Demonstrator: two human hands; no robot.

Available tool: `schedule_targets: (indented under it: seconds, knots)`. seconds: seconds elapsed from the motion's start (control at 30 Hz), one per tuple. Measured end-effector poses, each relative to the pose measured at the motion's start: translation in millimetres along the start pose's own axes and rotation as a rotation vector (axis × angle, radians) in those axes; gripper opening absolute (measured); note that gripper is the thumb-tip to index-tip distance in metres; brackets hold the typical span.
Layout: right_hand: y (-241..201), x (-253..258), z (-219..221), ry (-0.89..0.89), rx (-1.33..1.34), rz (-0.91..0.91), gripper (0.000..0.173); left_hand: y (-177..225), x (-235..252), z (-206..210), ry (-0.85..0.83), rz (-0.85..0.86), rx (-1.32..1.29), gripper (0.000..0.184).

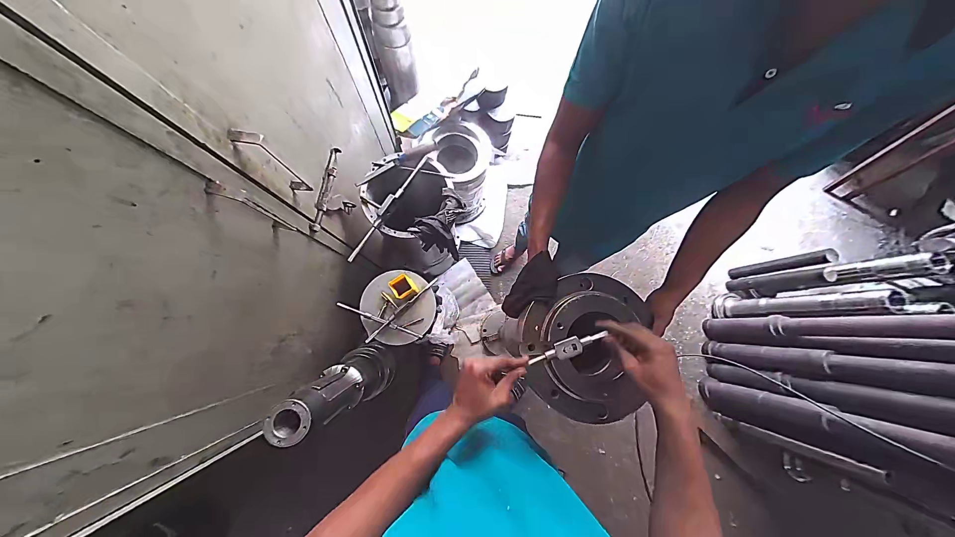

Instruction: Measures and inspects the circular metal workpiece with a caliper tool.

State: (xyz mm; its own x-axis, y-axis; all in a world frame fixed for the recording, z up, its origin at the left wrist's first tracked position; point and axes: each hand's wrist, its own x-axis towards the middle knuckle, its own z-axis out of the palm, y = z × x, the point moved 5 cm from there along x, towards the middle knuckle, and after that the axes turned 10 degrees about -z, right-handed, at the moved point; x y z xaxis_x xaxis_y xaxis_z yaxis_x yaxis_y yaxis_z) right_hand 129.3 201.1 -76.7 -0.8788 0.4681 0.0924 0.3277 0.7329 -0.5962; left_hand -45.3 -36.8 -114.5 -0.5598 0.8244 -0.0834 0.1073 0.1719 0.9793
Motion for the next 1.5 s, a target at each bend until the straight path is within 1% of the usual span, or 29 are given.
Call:
schedule_targets:
  seconds: [0.07,0.13,0.17,0.23,0.3,0.37,0.4,0.43,0.47,0.5,0.57,0.6,0.63,0.67,0.7,0.73,0.77,0.8,0.83,0.9,0.93,1.0,1.07,1.13,1.2,1.27,1.37,1.43,1.5]
  knots:
    - [-5,29,3,0.006,-0.041,-0.084,0.027,1,-27,15,0.018,0.000,0.006,0.021]
    - [-13,40,3,-0.040,-0.109,-0.146,0.026,3,-31,20,0.056,0.018,0.003,0.020]
    - [-13,34,0,-0.071,-0.151,-0.134,0.026,4,-27,16,0.072,-0.010,-0.035,0.020]
    - [-13,6,-11,-0.151,-0.163,-0.056,0.031,7,-9,8,0.096,-0.197,-0.159,0.021]
    - [-21,-28,-15,-0.239,-0.041,0.087,0.033,12,32,3,0.047,-0.389,-0.263,0.022]
    - [-45,-54,6,-0.376,0.237,0.251,0.029,18,82,15,-0.110,-0.462,-0.266,0.025]
    - [-62,-60,26,-0.410,0.456,0.314,0.028,24,107,27,-0.223,-0.445,-0.199,0.027]
    - [-80,-62,49,-0.390,0.696,0.380,0.029,34,127,43,-0.372,-0.399,-0.111,0.028]
    - [-97,-60,75,-0.314,0.912,0.436,0.030,46,142,63,-0.529,-0.328,0.003,0.028]
    - [-113,-53,100,-0.185,1.073,0.493,0.031,57,150,85,-0.692,-0.237,0.144,0.026]
    - [-140,-25,137,0.176,1.246,0.662,0.028,79,153,123,-1.008,-0.062,0.446,0.021]
    - [-148,-13,145,0.289,1.291,0.736,0.023,88,147,134,-1.112,-0.011,0.564,0.019]
    - [-150,-5,147,0.313,1.313,0.766,0.020,94,141,139,-1.157,0.036,0.654,0.018]
    - [-148,-1,143,0.226,1.313,0.746,0.021,98,138,136,-1.132,0.082,0.727,0.019]
    - [-144,-4,134,0.078,1.275,0.670,0.026,98,134,126,-1.060,0.105,0.764,0.023]
    - [-137,-13,120,-0.091,1.192,0.539,0.030,97,130,108,-0.953,0.097,0.736,0.027]
    - [-128,-23,104,-0.194,1.067,0.410,0.031,90,127,85,-0.830,0.076,0.666,0.029]
    - [-116,-31,86,-0.179,0.911,0.295,0.029,76,122,57,-0.698,0.059,0.562,0.029]
    - [-105,-37,65,-0.082,0.768,0.211,0.025,58,110,29,-0.593,0.033,0.440,0.029]
    - [-74,-37,24,0.197,0.460,0.110,0.022,22,78,-16,-0.495,-0.095,0.206,0.035]
    - [-56,-32,8,0.272,0.279,0.075,0.024,10,58,-28,-0.467,-0.180,0.087,0.037]
    - [-24,-19,-6,0.230,0.033,0.034,0.031,-5,20,-30,-0.350,-0.329,-0.157,0.037]
    - [-5,-9,-3,0.050,-0.006,0.020,0.035,-6,2,-17,-0.116,-0.381,-0.356,0.027]
    - [-5,-11,7,-0.053,0.028,0.046,0.037,-5,6,-10,0.024,-0.373,-0.431,0.022]
    - [-21,-30,12,-0.038,-0.017,0.116,0.040,-3,29,-6,0.040,-0.362,-0.417,0.022]
    - [-48,-52,26,-0.041,-0.052,0.192,0.043,5,72,4,-0.032,-0.362,-0.369,0.024]
    - [-93,-66,68,-0.060,0.029,0.225,0.046,31,133,48,-0.345,-0.309,-0.205,0.029]
    - [-100,-63,85,0.028,0.068,0.208,0.044,41,150,68,-0.475,-0.242,-0.140,0.027]
    - [-87,-62,77,0.015,0.129,0.214,0.040,37,150,53,-0.425,-0.182,-0.097,0.023]
